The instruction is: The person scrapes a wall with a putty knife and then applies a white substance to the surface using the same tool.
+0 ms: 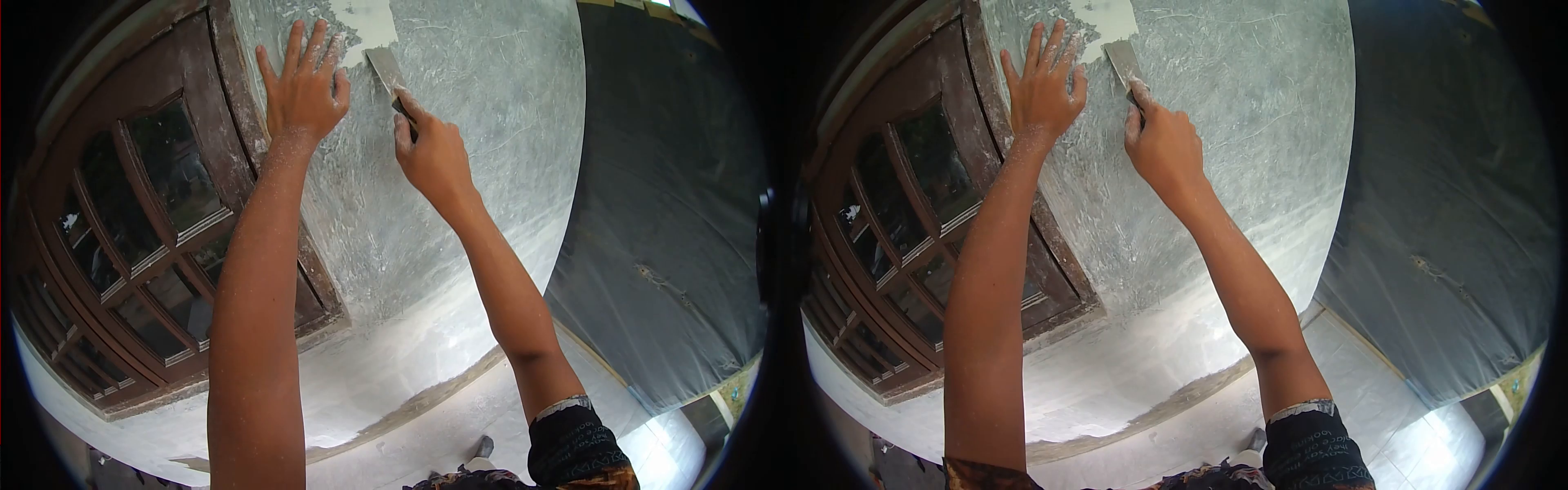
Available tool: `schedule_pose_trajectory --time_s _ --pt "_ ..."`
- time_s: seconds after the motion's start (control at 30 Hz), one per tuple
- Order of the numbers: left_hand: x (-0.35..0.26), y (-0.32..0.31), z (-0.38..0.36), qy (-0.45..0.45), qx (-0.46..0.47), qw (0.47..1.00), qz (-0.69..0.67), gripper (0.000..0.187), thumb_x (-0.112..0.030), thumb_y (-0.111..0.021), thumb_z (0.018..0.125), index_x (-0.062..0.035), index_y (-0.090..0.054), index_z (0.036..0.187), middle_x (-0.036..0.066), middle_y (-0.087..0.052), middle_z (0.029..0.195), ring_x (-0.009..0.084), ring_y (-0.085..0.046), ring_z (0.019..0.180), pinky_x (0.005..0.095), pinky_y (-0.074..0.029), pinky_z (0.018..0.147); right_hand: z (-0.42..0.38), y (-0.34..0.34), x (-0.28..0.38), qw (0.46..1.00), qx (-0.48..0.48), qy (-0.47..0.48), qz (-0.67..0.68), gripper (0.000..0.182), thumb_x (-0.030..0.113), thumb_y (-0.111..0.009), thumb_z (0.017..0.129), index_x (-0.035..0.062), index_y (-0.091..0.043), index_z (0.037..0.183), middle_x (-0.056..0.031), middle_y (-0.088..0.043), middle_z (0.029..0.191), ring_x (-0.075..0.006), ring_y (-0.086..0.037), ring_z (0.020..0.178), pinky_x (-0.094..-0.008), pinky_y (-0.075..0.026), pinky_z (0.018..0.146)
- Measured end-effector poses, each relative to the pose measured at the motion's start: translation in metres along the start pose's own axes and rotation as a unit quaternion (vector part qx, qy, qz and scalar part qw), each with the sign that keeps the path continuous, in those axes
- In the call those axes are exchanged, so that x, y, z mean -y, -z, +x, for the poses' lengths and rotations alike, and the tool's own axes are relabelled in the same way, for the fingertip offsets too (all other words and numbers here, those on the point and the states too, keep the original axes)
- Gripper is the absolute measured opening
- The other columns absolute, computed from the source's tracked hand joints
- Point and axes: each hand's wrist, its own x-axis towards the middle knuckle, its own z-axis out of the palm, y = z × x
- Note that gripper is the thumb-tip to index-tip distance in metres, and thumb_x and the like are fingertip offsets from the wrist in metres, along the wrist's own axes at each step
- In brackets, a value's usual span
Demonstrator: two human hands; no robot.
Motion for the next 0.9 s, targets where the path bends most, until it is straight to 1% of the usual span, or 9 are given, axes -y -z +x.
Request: schedule_pose_trajectory --time_s 0.17,0.27,0.33,0.43,0.53,0.67,0.73,0.8,0.9 --pt "0.006 0.001 -0.001 -0.004 -0.006 1.000 0.008 0.050 -0.036 -0.053 0.099 -0.0273 -0.056 0.147 -0.005 -0.030 0.168 0.0185 -0.019 0.157 0.0640 -0.007 0.124 -0.019 0.002 -0.006 1.000 0.013 -0.005 0.008 0.044 0.021 -0.056 0.097 0.0158 -0.062 0.140 -0.0258 -0.070 0.080 -0.0464 -0.069 0.076 -0.0551 -0.056 0.073" --pt "0.026 0.004 -0.004 -0.036 0.000 0.999 -0.021 0.049 -0.035 -0.053 0.100 -0.0297 -0.054 0.149 -0.005 -0.030 0.168 0.0179 -0.020 0.157 0.0592 -0.011 0.126 -0.023 0.005 -0.009 1.000 0.025 -0.008 0.006 0.044 0.021 -0.056 0.097 0.0154 -0.061 0.140 -0.0257 -0.070 0.080 -0.0465 -0.069 0.076 -0.0550 -0.056 0.073" --pt "0.049 0.003 -0.003 -0.130 -0.029 0.986 -0.103 0.048 -0.033 -0.053 0.102 -0.0316 -0.051 0.151 -0.006 -0.030 0.168 0.0176 -0.021 0.156 0.0538 -0.013 0.127 -0.010 0.006 -0.010 1.000 0.020 0.001 0.010 0.045 0.021 -0.056 0.097 0.0153 -0.060 0.141 -0.0255 -0.070 0.079 -0.0467 -0.069 0.076 -0.0551 -0.056 0.072" --pt "0.059 0.004 -0.003 -0.151 -0.034 0.983 -0.099 0.047 -0.033 -0.053 0.102 -0.0326 -0.053 0.149 -0.006 -0.030 0.167 0.0172 -0.023 0.155 0.0513 -0.016 0.128 0.004 0.005 -0.011 1.000 0.011 0.011 0.009 0.046 0.021 -0.056 0.097 0.0166 -0.059 0.142 -0.0260 -0.070 0.079 -0.0467 -0.069 0.075 -0.0549 -0.056 0.072" --pt "0.050 0.004 -0.006 -0.103 -0.024 0.993 -0.059 0.046 -0.032 -0.052 0.103 -0.0344 -0.053 0.149 -0.006 -0.030 0.167 0.0177 -0.023 0.155 0.0525 -0.015 0.128 -0.015 -0.002 -0.022 1.000 0.007 0.017 0.002 0.046 0.022 -0.056 0.097 0.0187 -0.059 0.143 -0.0269 -0.069 0.078 -0.0470 -0.068 0.074 -0.0551 -0.055 0.071" --pt "0.047 0.002 -0.008 -0.094 -0.034 0.993 -0.056 0.046 -0.031 -0.051 0.104 -0.0354 -0.053 0.149 -0.007 -0.031 0.167 0.0179 -0.023 0.155 0.0529 -0.015 0.128 -0.043 -0.008 -0.033 1.000 0.016 0.001 0.006 0.045 0.022 -0.057 0.097 0.0199 -0.059 0.142 -0.0274 -0.068 0.076 -0.0472 -0.068 0.073 -0.0554 -0.054 0.070" --pt "0.047 0.001 -0.007 -0.086 -0.039 0.994 -0.057 0.046 -0.029 -0.050 0.103 -0.0353 -0.053 0.149 -0.006 -0.032 0.167 0.0182 -0.023 0.156 0.0535 -0.014 0.128 -0.030 -0.009 -0.034 1.000 0.015 0.003 0.012 0.045 0.022 -0.057 0.097 0.0199 -0.059 0.142 -0.0272 -0.068 0.076 -0.0472 -0.067 0.072 -0.0556 -0.054 0.070" --pt "0.048 -0.001 -0.008 -0.086 -0.044 0.993 -0.068 0.046 -0.028 -0.051 0.103 -0.0344 -0.054 0.148 -0.006 -0.032 0.167 0.0185 -0.023 0.156 0.0536 -0.014 0.128 -0.002 -0.007 -0.032 0.998 -0.036 0.042 0.028 0.046 0.022 -0.058 0.097 0.0202 -0.058 0.143 -0.0267 -0.068 0.076 -0.0468 -0.068 0.071 -0.0555 -0.054 0.069" --pt "0.049 -0.003 -0.010 -0.085 -0.048 0.992 -0.082 0.046 -0.027 -0.050 0.103 -0.0317 -0.055 0.148 -0.006 -0.032 0.167 0.0192 -0.022 0.156 0.0535 -0.013 0.128 0.001 -0.001 -0.026 1.000 -0.013 0.015 0.015 0.046 0.022 -0.058 0.097 0.0205 -0.059 0.143 -0.0262 -0.068 0.076 -0.0463 -0.068 0.072 -0.0548 -0.054 0.070"
